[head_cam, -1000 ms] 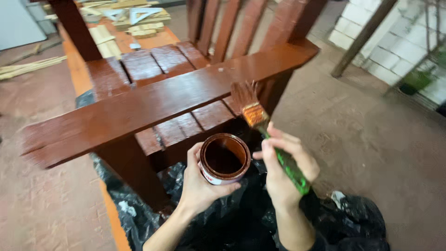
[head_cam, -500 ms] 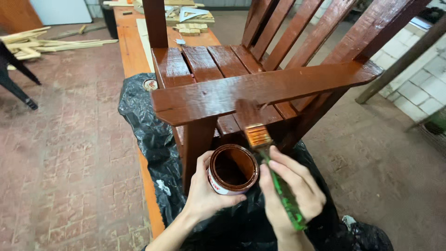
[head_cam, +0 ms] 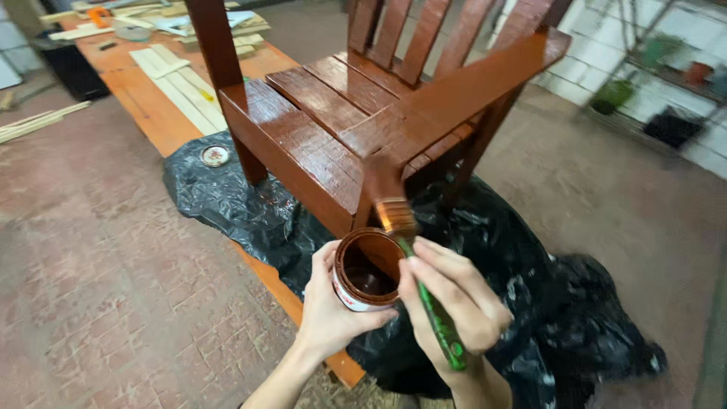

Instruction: The person applies brown stain to a wooden chair using a paintbrush. They repeatedly dip the brush into a can of stain and coat the armrests, seat slats, and legs of the chair. The chair is positioned on a black plastic sheet on the floor.

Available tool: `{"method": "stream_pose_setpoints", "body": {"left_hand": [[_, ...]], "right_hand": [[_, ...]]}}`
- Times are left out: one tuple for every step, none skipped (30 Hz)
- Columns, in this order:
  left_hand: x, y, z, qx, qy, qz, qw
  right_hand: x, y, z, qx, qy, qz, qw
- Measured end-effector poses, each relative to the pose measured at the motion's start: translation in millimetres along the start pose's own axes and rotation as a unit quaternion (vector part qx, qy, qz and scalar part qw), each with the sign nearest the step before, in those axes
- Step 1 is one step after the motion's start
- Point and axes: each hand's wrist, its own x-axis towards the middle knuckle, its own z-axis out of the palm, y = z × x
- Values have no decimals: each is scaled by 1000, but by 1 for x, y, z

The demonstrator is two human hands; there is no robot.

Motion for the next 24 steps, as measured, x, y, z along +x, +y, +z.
{"method": "stream_pose_setpoints", "body": {"left_hand": [[-3,1,-10,5,-2,-7,1000],[-6,2,-19,11,-3,-14,1000],[-6,0,-28,10,-11,-10,1000],[-7,-2,-36,6,-12,-6,1000],[-9,-4,-43,-1,-12,-5,1000],[-7,-3,-48,-4,-20,-3,1000],[-7,-3,-52,-8,-18,0,1000],[-7,-3,-55,-13,-16,3,1000],[-8,0,-58,-15,-24,4,1000],[-8,4,-61,-8,-27,2,1000],[-4,7,-62,-2,-27,3,1000],[-1,7,-63,-4,-32,7,999],[0,7,-64,3,-32,-1,999],[1,7,-65,10,-32,-8,999],[3,4,-64,8,-33,-7,999],[6,2,-63,6,-31,-14,999],[8,-1,-62,6,-32,-22,999],[7,-2,-62,6,-37,-22,999],[8,-4,-62,7,-41,-26,999],[9,-6,-62,9,-45,-29,999],[14,-5,-61,9,-48,-25,998],[20,-4,-60,20,-52,-25,998],[22,-5,-60,30,-55,-29,998],[25,-9,-61,30,-56,-29,998]], "right_hand": [[-2,-11,2,4,-1,-9,1000],[-3,-21,4,9,-2,-17,1000],[-1,-26,5,1,3,-16,1000],[0,-31,5,-11,12,-27,1000],[1,-36,4,-22,18,-37,999],[3,-36,9,-30,20,-36,999],[3,-36,12,-51,16,-50,997],[2,-35,15,-71,12,-64,995],[-2,-39,15,-79,14,-61,995],[-5,-42,16,-91,8,-62,994],[-6,-42,18,-102,3,-65,993],[-6,-47,18,-107,6,-66,992],[-7,-53,16,-109,7,-56,992],[-8,-59,15,-110,8,-46,993],[-7,-59,18,-113,9,-47,993],[-5,-59,21,-102,18,-49,993],[-5,-60,23,-94,27,-48,994],[-6,-57,25,-98,28,-46,994],[-9,-54,27,-103,28,-51,993],[-11,-51,29,-109,28,-56,992],[-12,-50,29,-112,32,-57,992],[-13,-48,30,-116,22,-38,992],[-17,-48,31,-119,8,-17,993],[-18,-57,30,-120,8,-17,993]]}}
